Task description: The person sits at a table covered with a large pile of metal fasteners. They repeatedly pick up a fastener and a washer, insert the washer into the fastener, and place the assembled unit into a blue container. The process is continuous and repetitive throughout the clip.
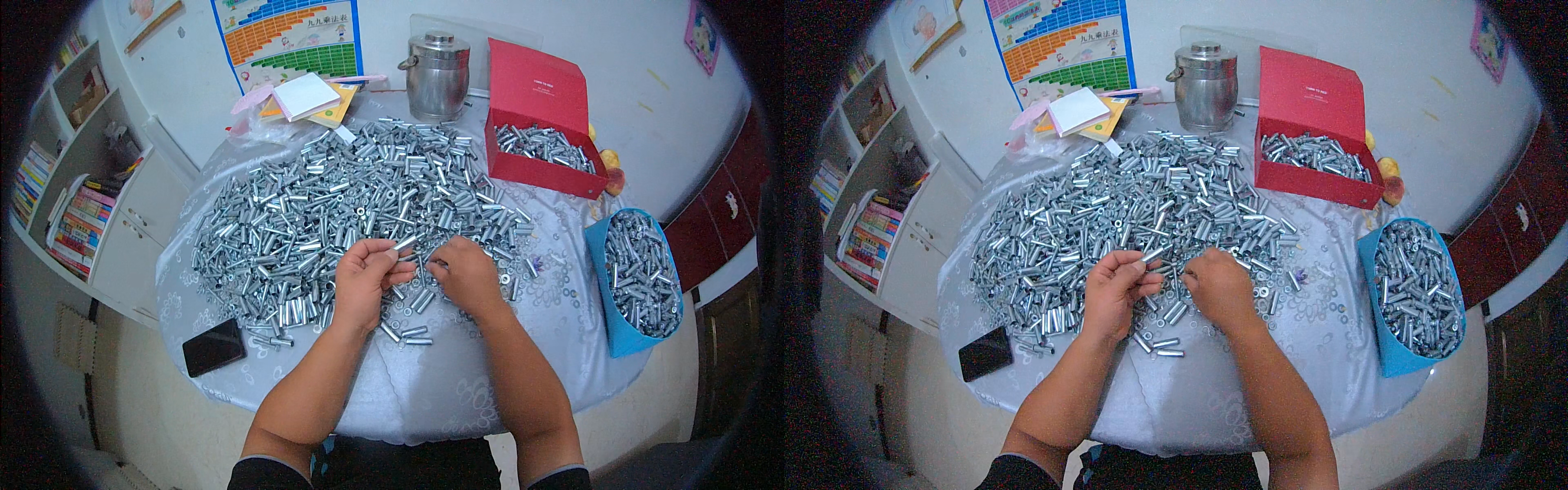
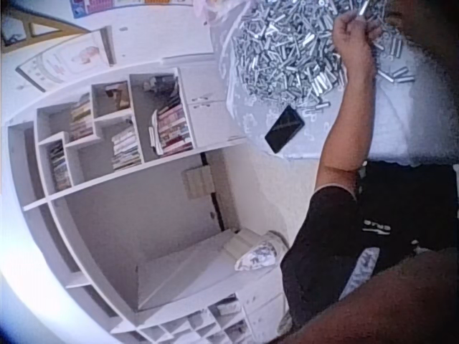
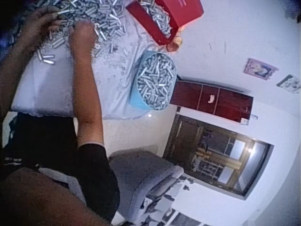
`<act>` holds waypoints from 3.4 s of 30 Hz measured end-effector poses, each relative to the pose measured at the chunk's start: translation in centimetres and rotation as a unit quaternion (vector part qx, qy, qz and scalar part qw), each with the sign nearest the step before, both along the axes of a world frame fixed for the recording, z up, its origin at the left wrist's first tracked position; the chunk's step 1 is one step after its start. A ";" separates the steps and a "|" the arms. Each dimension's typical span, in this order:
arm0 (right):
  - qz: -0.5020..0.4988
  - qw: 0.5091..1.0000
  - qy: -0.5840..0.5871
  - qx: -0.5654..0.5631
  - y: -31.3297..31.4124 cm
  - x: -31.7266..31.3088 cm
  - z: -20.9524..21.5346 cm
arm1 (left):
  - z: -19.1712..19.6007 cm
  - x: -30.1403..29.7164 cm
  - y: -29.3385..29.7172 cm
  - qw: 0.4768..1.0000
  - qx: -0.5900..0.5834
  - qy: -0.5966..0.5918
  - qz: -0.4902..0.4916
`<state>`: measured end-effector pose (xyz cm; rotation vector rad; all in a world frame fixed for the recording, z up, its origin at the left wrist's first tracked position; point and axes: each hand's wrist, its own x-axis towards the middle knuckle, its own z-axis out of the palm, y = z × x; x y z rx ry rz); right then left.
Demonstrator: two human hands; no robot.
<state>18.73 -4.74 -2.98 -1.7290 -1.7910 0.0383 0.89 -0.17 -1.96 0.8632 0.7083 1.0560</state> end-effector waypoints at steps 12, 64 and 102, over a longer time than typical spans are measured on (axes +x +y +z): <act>-0.005 0.880 0.471 -0.069 -0.2 0.9 0.6 | 0.2 0.0 -0.2 1.000 0.001 0.024 -0.012; 0.036 0.768 0.640 -0.009 -1.0 -1.7 1.9 | -0.4 0.2 -0.6 0.985 -0.069 -0.091 -0.126; -0.001 0.999 0.028 -0.043 -1.9 1.9 0.5 | -0.1 0.0 -0.5 0.988 -0.080 -0.110 -0.079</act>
